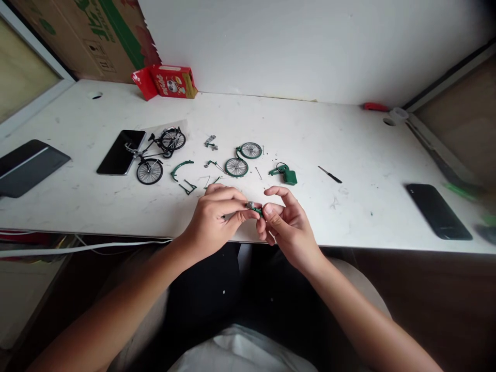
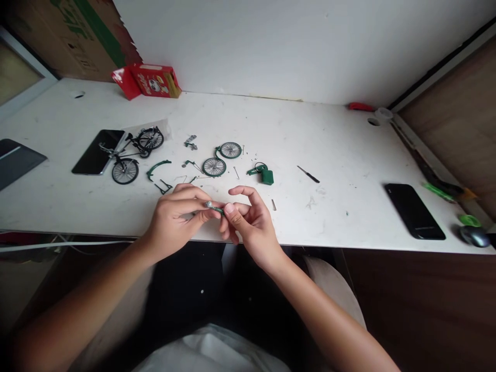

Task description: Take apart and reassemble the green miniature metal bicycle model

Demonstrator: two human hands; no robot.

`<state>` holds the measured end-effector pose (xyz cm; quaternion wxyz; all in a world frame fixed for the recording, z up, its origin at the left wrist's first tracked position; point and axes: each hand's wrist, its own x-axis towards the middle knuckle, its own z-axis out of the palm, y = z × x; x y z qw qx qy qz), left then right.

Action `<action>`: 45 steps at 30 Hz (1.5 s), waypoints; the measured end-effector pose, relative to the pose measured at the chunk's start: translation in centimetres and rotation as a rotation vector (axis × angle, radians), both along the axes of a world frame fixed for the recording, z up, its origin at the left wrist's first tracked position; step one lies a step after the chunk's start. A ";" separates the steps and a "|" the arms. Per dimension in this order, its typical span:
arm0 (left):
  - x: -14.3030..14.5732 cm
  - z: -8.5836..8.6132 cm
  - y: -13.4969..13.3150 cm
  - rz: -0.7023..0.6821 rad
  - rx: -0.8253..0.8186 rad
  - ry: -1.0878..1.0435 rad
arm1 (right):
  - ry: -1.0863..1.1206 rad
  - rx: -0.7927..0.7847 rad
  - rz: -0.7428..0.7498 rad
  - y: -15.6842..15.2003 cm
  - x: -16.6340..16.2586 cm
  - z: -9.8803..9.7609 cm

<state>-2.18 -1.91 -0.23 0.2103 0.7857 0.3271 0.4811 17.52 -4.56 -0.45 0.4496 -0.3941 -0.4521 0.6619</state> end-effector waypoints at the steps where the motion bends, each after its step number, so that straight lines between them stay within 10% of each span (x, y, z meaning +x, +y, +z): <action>1: 0.0 0.2 -0.1 0.005 0.001 0.011 | 0.014 0.007 0.010 -0.1 -0.1 0.1; 7: 0.3 1.2 -0.4 0.004 -0.040 0.002 | -0.065 0.143 -0.046 0.3 0.0 -0.4; 13: 0.2 1.6 0.4 0.071 0.085 0.323 | -0.542 0.683 -0.284 1.1 1.5 0.3; 20: 0.5 2.5 0.8 0.111 0.251 0.475 | -0.641 0.943 -0.310 1.3 1.2 1.1; 26: 1.0 1.0 0.3 0.263 0.091 -0.139 | -0.451 0.593 -0.528 2.2 0.9 1.5; 31: 2.0 -1.6 -1.1 0.039 -0.652 -0.624 | -0.309 0.427 -0.597 2.6 0.4 1.7; 36: 1.7 -1.2 -1.0 -0.224 -0.960 -0.903 | -0.163 0.482 -0.572 3.1 0.5 1.1; 40: 1.9 -1.0 -0.4 -0.408 -1.013 -0.861 | -0.176 0.542 -0.474 3.1 0.3 0.3; 45: 3.4 -2.0 0.1 -0.253 -0.939 -0.961 | -0.230 0.558 -0.430 2.7 -0.5 -0.6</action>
